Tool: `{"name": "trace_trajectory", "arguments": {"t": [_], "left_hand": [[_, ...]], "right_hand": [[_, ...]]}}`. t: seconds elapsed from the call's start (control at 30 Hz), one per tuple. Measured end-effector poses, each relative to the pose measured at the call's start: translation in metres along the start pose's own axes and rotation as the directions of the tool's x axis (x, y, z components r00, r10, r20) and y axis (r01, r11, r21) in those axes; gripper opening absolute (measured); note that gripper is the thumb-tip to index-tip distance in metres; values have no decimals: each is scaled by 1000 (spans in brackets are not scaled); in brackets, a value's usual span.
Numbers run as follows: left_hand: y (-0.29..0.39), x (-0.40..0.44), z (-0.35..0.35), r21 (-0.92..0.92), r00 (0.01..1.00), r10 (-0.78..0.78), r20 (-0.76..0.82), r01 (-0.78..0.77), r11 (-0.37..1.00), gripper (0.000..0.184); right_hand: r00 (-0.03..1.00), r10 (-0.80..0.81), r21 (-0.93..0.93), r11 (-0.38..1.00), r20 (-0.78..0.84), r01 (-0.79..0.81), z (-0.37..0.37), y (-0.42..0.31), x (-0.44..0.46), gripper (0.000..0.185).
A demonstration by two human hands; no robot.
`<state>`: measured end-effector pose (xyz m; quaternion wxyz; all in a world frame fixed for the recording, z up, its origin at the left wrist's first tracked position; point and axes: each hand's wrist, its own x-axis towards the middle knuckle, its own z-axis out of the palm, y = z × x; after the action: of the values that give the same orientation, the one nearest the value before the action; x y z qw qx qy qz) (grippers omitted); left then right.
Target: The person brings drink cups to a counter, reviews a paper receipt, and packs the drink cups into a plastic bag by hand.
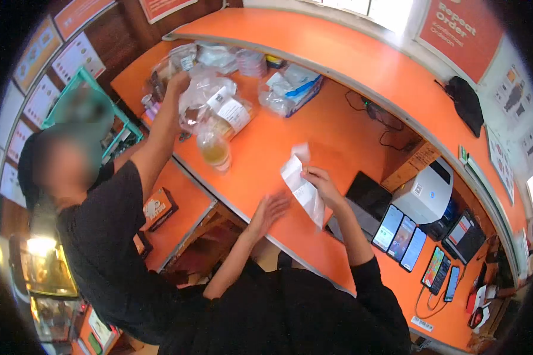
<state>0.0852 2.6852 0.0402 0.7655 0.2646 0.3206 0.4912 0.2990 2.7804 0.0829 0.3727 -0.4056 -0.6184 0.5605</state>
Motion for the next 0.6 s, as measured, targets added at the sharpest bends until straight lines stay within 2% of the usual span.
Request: {"name": "trace_trajectory", "arguments": {"t": [0.03, 0.07, 0.1, 0.13, 0.17, 0.27, 0.33, 0.37, 0.4, 0.47, 0.6], "left_hand": [[10, 7, 3, -203, 995, -28, 98, 48, 978, 59], [19, 13, 6, -390, 979, -34, 203, 113, 914, 59], [31, 17, 18, -393, 980, -28, 199, 106, 913, 59], [43, 19, 36, -264, 990, 102, 101, -72, 962, 58], [55, 21, 48, -113, 970, 243, 22, -240, 964, 59], [82, 23, 52, -52, 935, 351, 38, -349, 936, 59], [90, 19, 53, -56, 926, 375, 51, -372, 926, 61], [94, 16, 51, -16, 933, 341, 117, -342, 940, 64], [97, 14, 50, 26, 935, 304, 181, -313, 949, 67], [101, 7, 55, 21, 922, 348, 169, -357, 934, 68], [111, -6, 63, 27, 899, 411, 153, -420, 907, 70]], "right_hand": [[995, 89, 240, 966, 43, -97, 11, -10, -14, 19], [994, 90, 239, 966, 54, -100, 22, -14, -28, 19], [982, 164, 303, 935, 99, -186, 33, -18, -44, 20], [962, 232, 359, 893, 147, -270, 42, -17, -58, 22], [961, 230, 353, 896, 151, -270, 50, -10, -69, 22], [955, 238, 427, 856, 179, -293, 63, 0, -97, 32], [879, 264, 544, 704, 398, -458, 64, -19, -114, 38], [879, 324, 587, 656, 349, -475, 69, -14, -118, 37], [878, 322, 586, 656, 354, -476, 71, -12, -124, 37], [948, 263, 303, 902, 181, -308, 70, -8, -134, 35], [935, 238, 221, 929, 261, -298, 56, -12, -144, 20]]}}
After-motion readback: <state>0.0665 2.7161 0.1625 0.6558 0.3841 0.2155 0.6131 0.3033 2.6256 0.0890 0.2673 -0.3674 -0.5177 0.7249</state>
